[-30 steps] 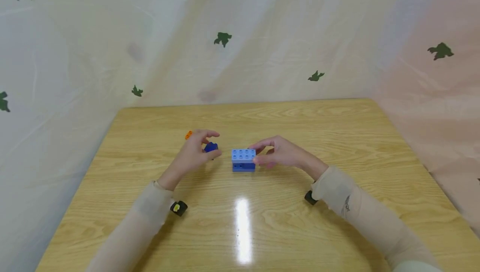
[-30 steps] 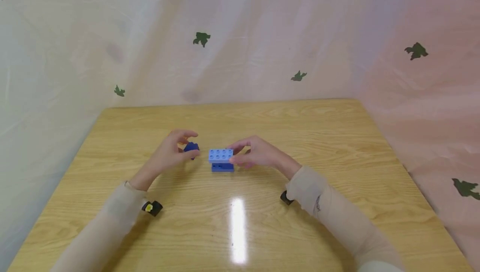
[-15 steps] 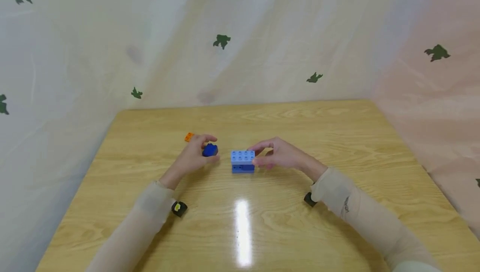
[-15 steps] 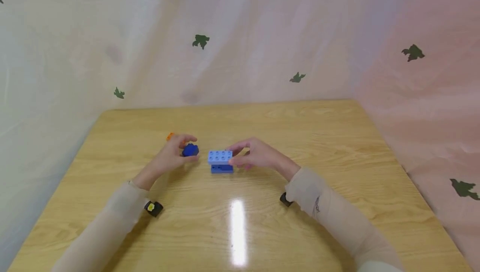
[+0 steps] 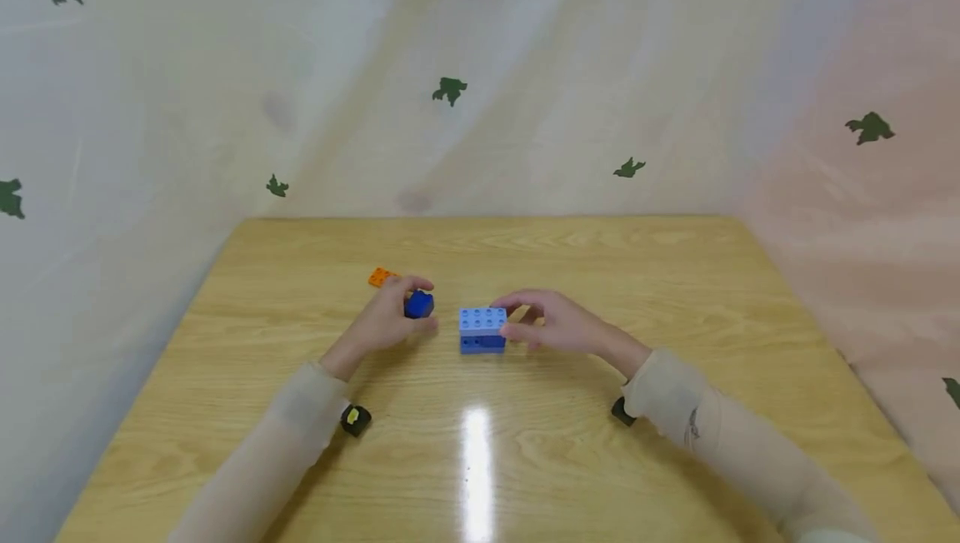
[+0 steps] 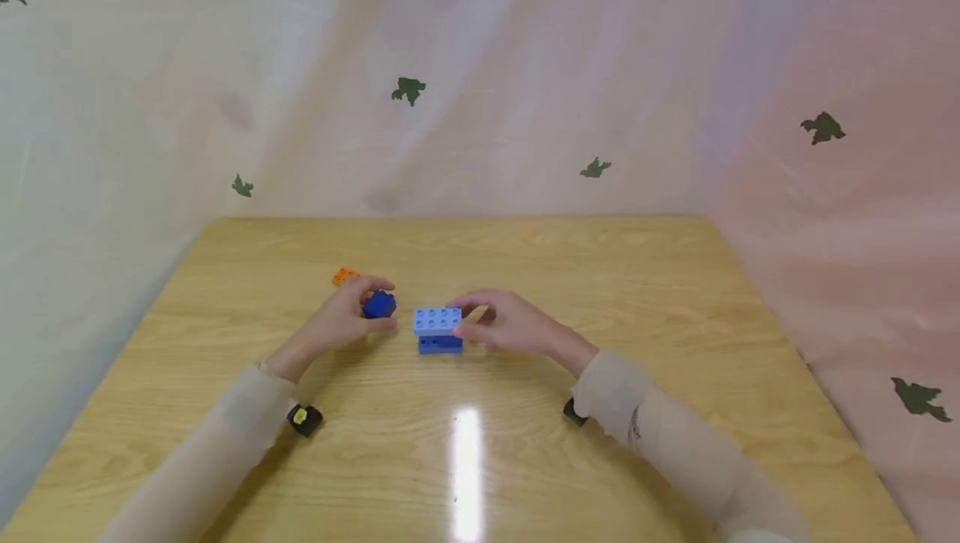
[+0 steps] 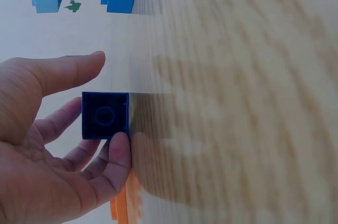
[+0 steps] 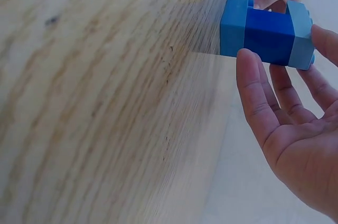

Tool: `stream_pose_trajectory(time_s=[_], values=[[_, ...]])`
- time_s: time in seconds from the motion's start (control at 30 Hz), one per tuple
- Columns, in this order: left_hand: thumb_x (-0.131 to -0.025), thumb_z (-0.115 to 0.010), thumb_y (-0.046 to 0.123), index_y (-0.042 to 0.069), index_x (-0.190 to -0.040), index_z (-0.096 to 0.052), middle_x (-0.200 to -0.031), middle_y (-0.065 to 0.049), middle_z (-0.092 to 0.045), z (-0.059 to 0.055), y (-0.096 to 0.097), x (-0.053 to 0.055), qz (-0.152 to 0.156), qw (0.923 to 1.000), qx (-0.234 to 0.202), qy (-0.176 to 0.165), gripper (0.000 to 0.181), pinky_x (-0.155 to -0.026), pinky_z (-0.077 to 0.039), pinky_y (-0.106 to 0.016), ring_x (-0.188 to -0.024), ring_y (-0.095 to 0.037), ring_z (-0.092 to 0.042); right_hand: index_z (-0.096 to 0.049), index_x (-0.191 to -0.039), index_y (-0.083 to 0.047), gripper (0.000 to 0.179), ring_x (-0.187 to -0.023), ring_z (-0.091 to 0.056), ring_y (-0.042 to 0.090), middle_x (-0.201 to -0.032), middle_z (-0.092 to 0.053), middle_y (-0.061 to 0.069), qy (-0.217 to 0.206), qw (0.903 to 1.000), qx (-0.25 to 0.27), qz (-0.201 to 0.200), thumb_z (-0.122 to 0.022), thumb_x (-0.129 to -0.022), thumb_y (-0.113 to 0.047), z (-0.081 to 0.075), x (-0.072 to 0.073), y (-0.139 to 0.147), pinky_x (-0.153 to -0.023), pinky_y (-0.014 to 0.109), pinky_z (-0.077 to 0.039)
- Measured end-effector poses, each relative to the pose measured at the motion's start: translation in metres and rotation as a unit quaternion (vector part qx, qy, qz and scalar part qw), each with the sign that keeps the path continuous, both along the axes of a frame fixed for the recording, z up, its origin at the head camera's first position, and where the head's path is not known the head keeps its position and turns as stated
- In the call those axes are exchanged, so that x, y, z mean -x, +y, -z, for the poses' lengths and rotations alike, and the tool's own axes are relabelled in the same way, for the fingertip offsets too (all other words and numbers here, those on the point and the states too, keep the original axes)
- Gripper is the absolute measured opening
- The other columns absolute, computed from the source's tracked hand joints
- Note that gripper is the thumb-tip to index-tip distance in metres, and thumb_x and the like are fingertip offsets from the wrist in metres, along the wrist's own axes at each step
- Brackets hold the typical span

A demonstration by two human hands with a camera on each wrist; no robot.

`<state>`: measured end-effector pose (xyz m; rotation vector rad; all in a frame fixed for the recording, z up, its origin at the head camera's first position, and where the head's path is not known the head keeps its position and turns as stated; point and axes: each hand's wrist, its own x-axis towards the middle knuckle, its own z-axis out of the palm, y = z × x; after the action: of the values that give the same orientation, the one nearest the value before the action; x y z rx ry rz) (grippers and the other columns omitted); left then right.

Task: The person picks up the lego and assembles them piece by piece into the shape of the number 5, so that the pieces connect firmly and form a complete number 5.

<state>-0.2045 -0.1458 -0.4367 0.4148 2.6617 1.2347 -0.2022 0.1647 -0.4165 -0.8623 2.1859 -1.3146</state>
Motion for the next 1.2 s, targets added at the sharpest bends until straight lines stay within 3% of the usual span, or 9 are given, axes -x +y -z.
stream_pose_trajectory(time_s=[0.4, 0.83, 1.1, 1.2], values=[[-0.090, -0.079, 0.015, 0.004, -0.139, -0.053, -0.137, -0.026, -0.045, -0.003, 0.003, 0.003, 0.004, 0.9999, 0.013, -0.008, 0.056, -0.102, -0.048, -0.059, -0.123, -0.045, -0.051, -0.060, -0.139, -0.011, 0.043, -0.094, -0.066, 0.035, -0.127, -0.060, 0.010, -0.031, 0.9992, 0.010, 0.025, -0.070, -0.098, -0.024, 0.003, 0.000, 0.002, -0.068, 0.050, -0.061], [-0.086, -0.083, 0.012, 0.003, -0.132, -0.057, -0.135, -0.020, -0.056, -0.002, 0.001, 0.006, 0.002, 0.9997, 0.014, -0.021, 0.054, -0.104, -0.046, -0.058, -0.122, -0.040, -0.054, -0.058, -0.140, -0.012, 0.047, -0.091, -0.066, 0.036, -0.128, -0.058, 0.011, -0.041, 0.9991, 0.008, 0.011, -0.070, -0.099, -0.028, 0.004, 0.004, 0.004, -0.069, 0.049, -0.061], [-0.088, -0.081, 0.014, 0.004, -0.135, -0.057, -0.130, -0.015, -0.059, -0.005, 0.002, 0.007, 0.001, 0.9987, -0.028, -0.043, 0.054, -0.090, -0.057, -0.045, -0.111, -0.033, -0.061, -0.057, -0.141, -0.011, 0.047, -0.089, -0.067, 0.035, -0.128, -0.058, 0.011, -0.021, 0.9997, 0.000, 0.008, -0.069, -0.099, -0.028, 0.004, 0.001, 0.003, -0.068, 0.048, -0.061], [-0.089, -0.081, 0.015, 0.006, -0.139, -0.055, -0.133, -0.012, -0.058, -0.010, 0.005, 0.006, 0.002, 0.9970, -0.057, -0.053, 0.057, -0.092, -0.056, -0.044, -0.108, -0.031, -0.063, -0.057, -0.141, -0.011, 0.046, -0.090, -0.067, 0.034, -0.128, -0.058, 0.012, -0.021, 0.9997, -0.003, 0.009, -0.068, -0.100, -0.026, 0.003, 0.002, 0.002, -0.068, 0.048, -0.061]])
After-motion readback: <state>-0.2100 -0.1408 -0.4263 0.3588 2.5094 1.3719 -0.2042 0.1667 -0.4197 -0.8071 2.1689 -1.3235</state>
